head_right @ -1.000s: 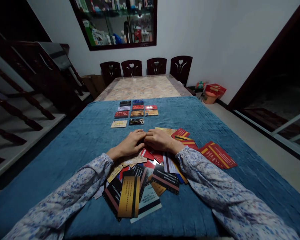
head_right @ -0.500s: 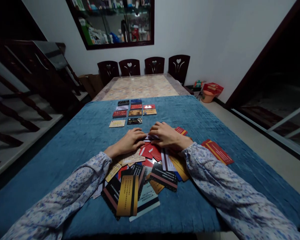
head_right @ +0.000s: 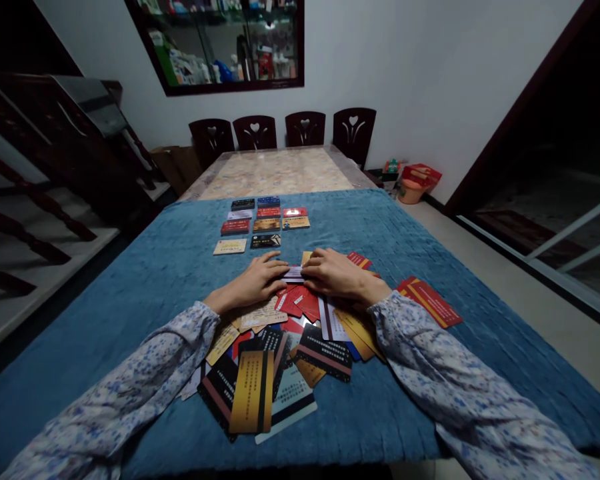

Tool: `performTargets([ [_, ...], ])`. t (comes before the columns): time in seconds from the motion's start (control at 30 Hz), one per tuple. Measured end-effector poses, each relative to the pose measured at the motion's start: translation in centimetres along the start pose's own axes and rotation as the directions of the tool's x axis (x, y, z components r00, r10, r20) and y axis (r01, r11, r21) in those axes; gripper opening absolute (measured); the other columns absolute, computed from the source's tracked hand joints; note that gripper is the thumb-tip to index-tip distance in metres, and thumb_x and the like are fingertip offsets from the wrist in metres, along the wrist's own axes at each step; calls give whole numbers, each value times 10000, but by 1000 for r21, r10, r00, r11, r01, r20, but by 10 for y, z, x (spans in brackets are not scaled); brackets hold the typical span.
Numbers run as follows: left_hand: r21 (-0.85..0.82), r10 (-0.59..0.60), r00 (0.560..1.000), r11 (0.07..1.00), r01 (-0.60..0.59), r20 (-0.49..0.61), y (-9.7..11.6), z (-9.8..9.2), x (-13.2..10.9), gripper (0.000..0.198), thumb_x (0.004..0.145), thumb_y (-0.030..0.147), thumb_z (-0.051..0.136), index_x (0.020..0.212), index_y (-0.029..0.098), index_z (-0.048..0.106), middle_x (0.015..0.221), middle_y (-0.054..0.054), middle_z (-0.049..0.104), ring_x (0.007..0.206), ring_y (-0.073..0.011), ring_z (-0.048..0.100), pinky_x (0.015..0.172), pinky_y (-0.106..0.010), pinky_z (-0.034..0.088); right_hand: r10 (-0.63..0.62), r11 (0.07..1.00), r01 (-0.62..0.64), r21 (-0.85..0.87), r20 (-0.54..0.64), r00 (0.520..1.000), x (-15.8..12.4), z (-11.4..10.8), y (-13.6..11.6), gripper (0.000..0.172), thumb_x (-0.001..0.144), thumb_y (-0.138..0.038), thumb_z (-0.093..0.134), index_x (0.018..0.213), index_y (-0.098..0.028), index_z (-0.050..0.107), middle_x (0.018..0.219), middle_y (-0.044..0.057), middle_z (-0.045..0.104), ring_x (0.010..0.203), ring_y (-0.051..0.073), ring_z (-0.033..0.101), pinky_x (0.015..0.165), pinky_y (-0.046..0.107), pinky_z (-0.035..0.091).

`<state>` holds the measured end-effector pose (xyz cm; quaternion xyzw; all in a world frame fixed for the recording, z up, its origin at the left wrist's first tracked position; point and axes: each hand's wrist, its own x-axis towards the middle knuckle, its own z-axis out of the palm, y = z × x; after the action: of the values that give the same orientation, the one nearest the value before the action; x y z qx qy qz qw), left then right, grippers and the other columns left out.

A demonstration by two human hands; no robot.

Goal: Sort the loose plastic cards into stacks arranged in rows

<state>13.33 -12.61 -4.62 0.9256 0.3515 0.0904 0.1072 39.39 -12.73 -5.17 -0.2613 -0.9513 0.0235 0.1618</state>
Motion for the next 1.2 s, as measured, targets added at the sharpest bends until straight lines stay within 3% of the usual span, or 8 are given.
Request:
performTargets([
  [0.23, -18, 60, 998, 998, -60, 2, -1, -10, -7, 292, 1013, 294, 556, 1253, 235, 712, 1301, -100, 721, 1441, -314, 453, 1165, -572, 374, -28, 1000, 28, -9, -77, 997, 2, 1, -8, 285, 1024, -282, 507, 1110, -194, 764, 988, 113, 769, 908, 209, 618, 814, 353, 514],
  [0.47, -122, 109, 993, 986, -115, -54, -12, -20, -6, 255, 1010, 260, 536, 1048, 220, 785, 1037, -75, 791, 1268, -264, 619, 1105, -461, 475, -7, 999, 1, -37, -179, 984, 4, 1, -11, 367, 1067, -322, 414, 1054, -193, 757, 876, 107, 712, 812, 190, 580, 721, 313, 481],
  [0.77, -140, 69, 986, 986, -91, -152, -14, -24, -8, 254, 970, 193, 531, 976, 201, 786, 1085, -86, 755, 1040, -210, 704, 937, -356, 557, 24, 995, -48, -89, -254, 967, 9, 7, -9, 376, 1081, -296, 361, 1007, -184, 712, 786, 79, 659, 733, 180, 514, 669, 291, 389],
  [1.2, -161, 51, 981, 984, -82, -190, -18, -19, -7, 269, 929, 130, 531, 1014, 208, 775, 1039, -63, 750, 977, -191, 685, 909, -338, 550, 101, 983, -140, -121, -279, 955, 12, 19, -6, 290, 1009, -160, 457, 1192, -179, 681, 910, 99, 719, 804, 196, 572, 715, 297, 435],
])
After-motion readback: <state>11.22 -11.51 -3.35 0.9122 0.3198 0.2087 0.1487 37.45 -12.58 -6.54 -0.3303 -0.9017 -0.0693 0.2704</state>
